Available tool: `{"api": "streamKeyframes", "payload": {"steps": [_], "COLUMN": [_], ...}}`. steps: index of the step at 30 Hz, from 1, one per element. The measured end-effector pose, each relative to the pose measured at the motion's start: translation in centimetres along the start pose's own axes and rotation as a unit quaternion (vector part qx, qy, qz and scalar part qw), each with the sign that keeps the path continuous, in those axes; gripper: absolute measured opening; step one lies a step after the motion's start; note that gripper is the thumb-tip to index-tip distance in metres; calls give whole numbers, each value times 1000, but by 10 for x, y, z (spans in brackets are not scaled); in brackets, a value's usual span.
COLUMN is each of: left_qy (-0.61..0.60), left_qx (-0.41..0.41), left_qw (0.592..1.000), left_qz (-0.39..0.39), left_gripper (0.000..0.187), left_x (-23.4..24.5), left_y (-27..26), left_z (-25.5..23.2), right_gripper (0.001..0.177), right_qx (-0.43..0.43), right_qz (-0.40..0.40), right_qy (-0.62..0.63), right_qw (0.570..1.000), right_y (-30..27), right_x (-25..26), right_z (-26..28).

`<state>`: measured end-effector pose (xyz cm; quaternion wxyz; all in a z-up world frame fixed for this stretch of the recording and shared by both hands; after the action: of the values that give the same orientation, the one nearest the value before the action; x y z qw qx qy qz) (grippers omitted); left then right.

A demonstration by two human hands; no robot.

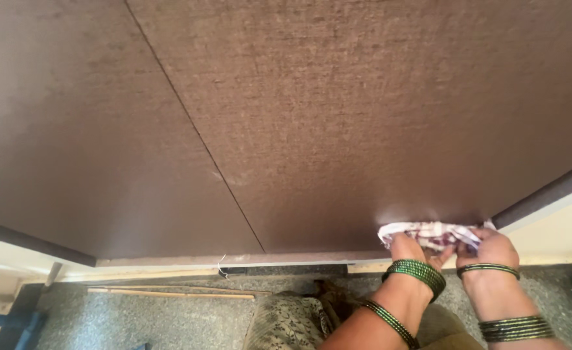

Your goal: The person wipes the exterior surface and handles of a dark brown wooden cabinet using a cloth.

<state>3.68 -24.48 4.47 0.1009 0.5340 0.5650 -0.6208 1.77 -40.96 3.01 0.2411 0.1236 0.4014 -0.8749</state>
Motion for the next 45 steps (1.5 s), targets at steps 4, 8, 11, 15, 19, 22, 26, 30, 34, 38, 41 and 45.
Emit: {"api": "streamKeyframes", "payload": {"steps": [4,8,11,15,19,22,26,30,34,38,41,45], "left_qy": [-78,-96,-75,-121,-79,-79,-5,56,-11,281,532,651], "left_qx": [-59,-130,-198,-202,-193,-144,-128,-129,-381,-498,-690,-742], "left_qw": [988,973,961,958,955,966,965,941,911,812,491,135], "left_qz": [-119,-165,-176,-165,-210,-198,-228,-309,-157,-118,-18,-92], "left_gripper": [55,49,53,63,62,48,50,39,48,13,19,27], "left_x": [0,11,30,73,132,154,158,171,142,79,9,-21], "left_y": [-53,-93,-88,-35,32,57,31,-5,-21,-95,-168,-190], "left_z": [-57,-120,-150,-150,-141,-131,-133,-134,-165,-167,-185,-188], "right_gripper": [60,78,66,56,51,45,36,28,23,39,41,45], "right_qx": [242,492,505,515,439,504,443,463,518,707,787,797], "right_qz": [58,183,264,198,220,186,124,145,191,137,86,39], "right_qy": [-67,-230,-232,-300,-306,-348,-423,-533,-563,-557,-496,-523], "right_qw": [966,820,788,778,815,768,781,693,615,414,356,300], "right_y": [-84,-204,-235,-220,-185,-177,-148,-141,-168,-231,-272,-283], "right_x": [-44,-102,-126,-121,-109,-98,-82,-74,-79,-112,-128,-140], "right_z": [8,-18,-45,-63,-91,-99,-105,-102,-98,-80,-53,-55]}}
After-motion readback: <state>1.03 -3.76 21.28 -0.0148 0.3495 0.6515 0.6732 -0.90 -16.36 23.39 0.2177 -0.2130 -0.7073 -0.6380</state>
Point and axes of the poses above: each hand's wrist, its own y-axis towards the middle knuckle, its own x-axis out of the back of the hand, z = x × y, the point moved 8 cm from there along y, towards the middle knuckle, and after that the axes turned 10 degrees about -x, right-handed, at the moved point
